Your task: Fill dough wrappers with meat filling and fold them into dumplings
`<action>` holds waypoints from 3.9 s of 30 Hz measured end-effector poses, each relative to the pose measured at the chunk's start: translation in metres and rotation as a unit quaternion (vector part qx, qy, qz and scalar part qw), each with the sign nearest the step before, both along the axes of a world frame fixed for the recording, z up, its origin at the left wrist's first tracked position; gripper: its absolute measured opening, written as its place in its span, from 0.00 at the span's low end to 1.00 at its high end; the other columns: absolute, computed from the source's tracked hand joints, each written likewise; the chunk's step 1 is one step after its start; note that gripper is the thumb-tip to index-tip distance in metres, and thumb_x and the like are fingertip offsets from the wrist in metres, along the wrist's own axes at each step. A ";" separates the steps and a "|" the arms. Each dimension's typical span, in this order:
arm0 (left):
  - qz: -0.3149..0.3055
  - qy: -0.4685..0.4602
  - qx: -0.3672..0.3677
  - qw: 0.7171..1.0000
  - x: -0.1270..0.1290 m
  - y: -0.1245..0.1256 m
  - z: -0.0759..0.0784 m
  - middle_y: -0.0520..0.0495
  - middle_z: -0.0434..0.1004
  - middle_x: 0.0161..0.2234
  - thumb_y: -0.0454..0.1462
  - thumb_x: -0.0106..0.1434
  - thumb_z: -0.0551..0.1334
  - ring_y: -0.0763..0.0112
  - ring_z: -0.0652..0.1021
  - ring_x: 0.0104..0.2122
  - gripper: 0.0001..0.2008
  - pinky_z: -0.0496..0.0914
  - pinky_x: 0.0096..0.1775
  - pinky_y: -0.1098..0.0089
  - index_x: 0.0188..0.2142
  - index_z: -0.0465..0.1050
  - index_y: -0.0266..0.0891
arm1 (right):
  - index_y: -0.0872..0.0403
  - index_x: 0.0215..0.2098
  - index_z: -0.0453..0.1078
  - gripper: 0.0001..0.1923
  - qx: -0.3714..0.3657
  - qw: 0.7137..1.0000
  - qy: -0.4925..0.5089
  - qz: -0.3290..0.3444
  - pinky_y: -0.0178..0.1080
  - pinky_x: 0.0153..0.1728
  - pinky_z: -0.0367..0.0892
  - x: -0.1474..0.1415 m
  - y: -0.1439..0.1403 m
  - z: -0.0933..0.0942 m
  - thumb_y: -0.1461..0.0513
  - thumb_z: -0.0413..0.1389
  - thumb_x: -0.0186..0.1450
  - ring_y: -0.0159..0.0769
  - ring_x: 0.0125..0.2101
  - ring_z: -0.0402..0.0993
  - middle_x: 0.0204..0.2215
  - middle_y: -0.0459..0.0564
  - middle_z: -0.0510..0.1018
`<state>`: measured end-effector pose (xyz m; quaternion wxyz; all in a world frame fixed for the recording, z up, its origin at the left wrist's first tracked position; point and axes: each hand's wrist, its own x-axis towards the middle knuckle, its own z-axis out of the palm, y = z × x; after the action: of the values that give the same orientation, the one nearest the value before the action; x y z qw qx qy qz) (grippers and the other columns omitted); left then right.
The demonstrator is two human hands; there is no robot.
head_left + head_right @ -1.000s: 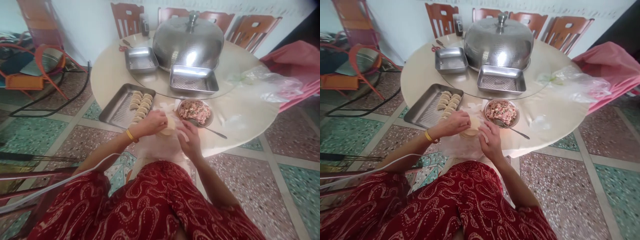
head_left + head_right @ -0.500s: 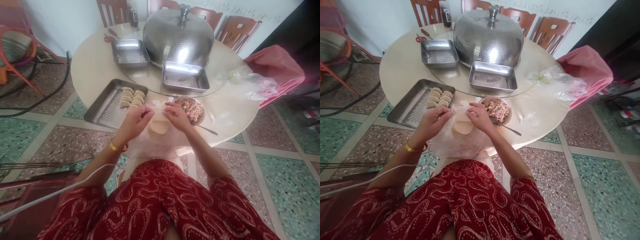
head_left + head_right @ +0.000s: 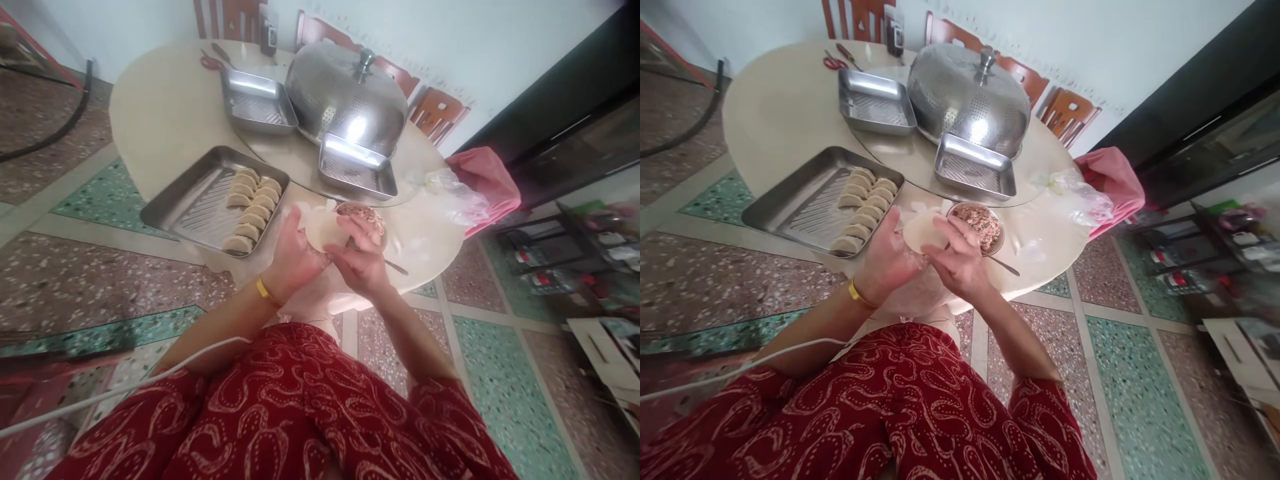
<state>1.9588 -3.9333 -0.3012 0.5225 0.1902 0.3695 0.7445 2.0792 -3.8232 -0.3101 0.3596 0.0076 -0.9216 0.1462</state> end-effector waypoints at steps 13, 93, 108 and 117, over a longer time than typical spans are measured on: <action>-0.157 -0.174 -0.034 0.972 0.053 -0.014 0.000 0.37 0.77 0.51 0.61 0.67 0.36 0.54 0.76 0.54 0.41 0.72 0.52 0.56 0.63 0.61 0.36 | 0.40 0.50 0.74 0.13 -0.053 0.988 0.096 -0.111 0.57 0.52 0.70 0.090 0.002 -0.014 0.59 0.57 0.67 0.45 0.54 0.70 0.52 0.45 0.74; -0.129 -0.342 -0.167 0.916 0.073 0.001 -0.021 0.33 0.80 0.47 0.46 0.71 0.49 0.57 0.78 0.52 0.29 0.70 0.58 0.62 0.60 0.66 0.24 | 0.38 0.45 0.74 0.10 -0.085 0.981 0.105 -0.138 0.46 0.38 0.71 0.090 0.063 -0.070 0.55 0.51 0.72 0.40 0.39 0.76 0.33 0.42 0.81; -0.112 -0.349 -0.176 0.914 0.072 0.000 -0.024 0.32 0.79 0.49 0.46 0.71 0.51 0.57 0.78 0.51 0.28 0.71 0.57 0.61 0.61 0.65 0.25 | 0.41 0.38 0.76 0.13 -0.142 0.990 -0.010 -0.018 0.45 0.44 0.69 0.076 0.105 -0.024 0.49 0.52 0.71 0.35 0.38 0.75 0.32 0.40 0.82; -0.088 -0.352 -0.195 0.911 0.071 0.000 -0.019 0.33 0.79 0.48 0.47 0.71 0.49 0.58 0.78 0.52 0.29 0.69 0.58 0.62 0.61 0.64 0.25 | 0.43 0.39 0.77 0.12 -0.095 0.994 0.011 -0.048 0.45 0.43 0.67 0.069 0.092 -0.009 0.52 0.52 0.72 0.35 0.36 0.75 0.30 0.40 0.82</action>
<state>2.0296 -3.9331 -0.3199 0.7090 -0.1578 0.2812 0.6272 2.1484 -3.7311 -0.3192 0.3755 -0.0691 -0.8986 0.2161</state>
